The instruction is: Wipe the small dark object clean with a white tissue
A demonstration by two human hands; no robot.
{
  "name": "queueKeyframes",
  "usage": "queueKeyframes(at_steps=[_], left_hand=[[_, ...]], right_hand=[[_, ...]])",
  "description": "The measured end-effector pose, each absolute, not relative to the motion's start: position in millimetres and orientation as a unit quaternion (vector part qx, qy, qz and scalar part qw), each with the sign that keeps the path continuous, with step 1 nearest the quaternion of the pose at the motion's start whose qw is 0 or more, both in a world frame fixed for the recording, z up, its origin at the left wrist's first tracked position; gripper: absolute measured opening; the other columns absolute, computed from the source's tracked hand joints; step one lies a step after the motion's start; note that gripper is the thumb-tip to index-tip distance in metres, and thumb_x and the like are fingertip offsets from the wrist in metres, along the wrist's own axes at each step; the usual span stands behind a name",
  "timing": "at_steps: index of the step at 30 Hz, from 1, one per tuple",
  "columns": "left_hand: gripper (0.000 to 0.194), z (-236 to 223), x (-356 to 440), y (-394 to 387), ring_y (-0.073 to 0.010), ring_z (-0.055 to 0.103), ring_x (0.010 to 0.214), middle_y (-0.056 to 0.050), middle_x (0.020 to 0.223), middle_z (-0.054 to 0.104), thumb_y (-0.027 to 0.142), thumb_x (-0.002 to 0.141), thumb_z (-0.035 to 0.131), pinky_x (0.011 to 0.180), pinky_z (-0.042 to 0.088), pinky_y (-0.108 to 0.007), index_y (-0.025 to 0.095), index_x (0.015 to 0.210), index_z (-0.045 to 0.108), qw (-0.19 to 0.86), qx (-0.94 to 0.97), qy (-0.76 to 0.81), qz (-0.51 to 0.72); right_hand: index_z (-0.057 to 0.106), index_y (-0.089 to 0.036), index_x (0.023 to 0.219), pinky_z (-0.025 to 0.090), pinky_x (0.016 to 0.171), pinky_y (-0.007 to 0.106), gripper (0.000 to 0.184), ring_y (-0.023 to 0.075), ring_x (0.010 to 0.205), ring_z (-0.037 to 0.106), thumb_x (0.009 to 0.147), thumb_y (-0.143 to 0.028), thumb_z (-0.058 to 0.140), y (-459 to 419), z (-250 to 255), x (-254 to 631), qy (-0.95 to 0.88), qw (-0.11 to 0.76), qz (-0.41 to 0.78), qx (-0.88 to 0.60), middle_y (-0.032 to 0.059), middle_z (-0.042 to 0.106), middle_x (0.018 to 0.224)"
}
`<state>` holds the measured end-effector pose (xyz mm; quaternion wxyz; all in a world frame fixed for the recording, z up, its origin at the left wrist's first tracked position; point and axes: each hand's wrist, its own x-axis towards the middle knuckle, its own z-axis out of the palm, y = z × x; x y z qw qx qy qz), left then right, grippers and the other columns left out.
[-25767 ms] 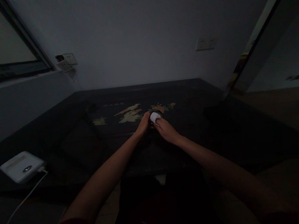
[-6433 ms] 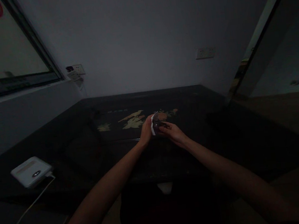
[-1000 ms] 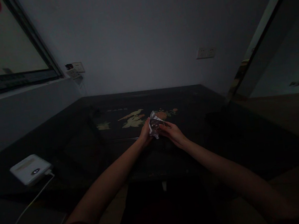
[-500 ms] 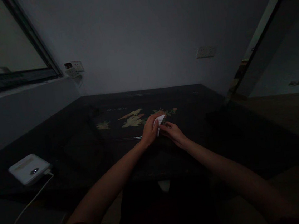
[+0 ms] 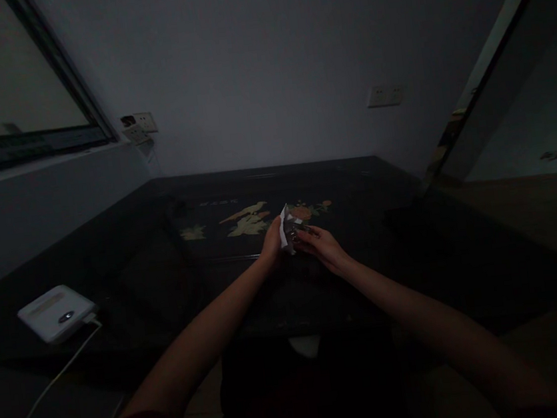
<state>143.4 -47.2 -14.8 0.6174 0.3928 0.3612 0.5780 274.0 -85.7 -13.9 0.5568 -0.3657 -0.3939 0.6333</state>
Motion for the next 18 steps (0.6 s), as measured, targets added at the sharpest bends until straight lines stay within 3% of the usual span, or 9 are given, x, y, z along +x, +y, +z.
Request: queueKeyframes(at_steps=[8, 18], left_hand=[[0.028, -17.2, 143.8, -41.5, -0.0113, 0.060, 0.056, -0.003, 0.064, 0.065, 0.035, 0.090, 0.048, 0.062, 0.051, -0.022, 0.013, 0.078, 0.060, 0.734, 0.253, 0.325, 0.540], [0.033, -12.4, 147.4, -49.5, -0.0159, 0.066, 0.072, -0.006, 0.076, 0.070, 0.037, 0.093, 0.043, 0.072, 0.053, -0.026, 0.013, 0.084, 0.065, 0.688, 0.281, 0.362, 0.563]], right_hand=[[0.067, -0.018, 0.088, 0.057, 0.084, 0.032, 0.033, 0.0157, 0.084, 0.067, 0.062, -0.030, 0.084, -88.8, -10.5, 275.2, -0.407, 0.556, 0.627, -0.364, 0.0029, 0.071, 0.093], [0.067, -0.018, 0.087, 0.056, 0.085, 0.032, 0.034, 0.0148, 0.083, 0.067, 0.060, -0.030, 0.085, -86.6, -13.5, 275.1, -0.397, 0.553, 0.635, -0.365, 0.0027, 0.072, 0.092]])
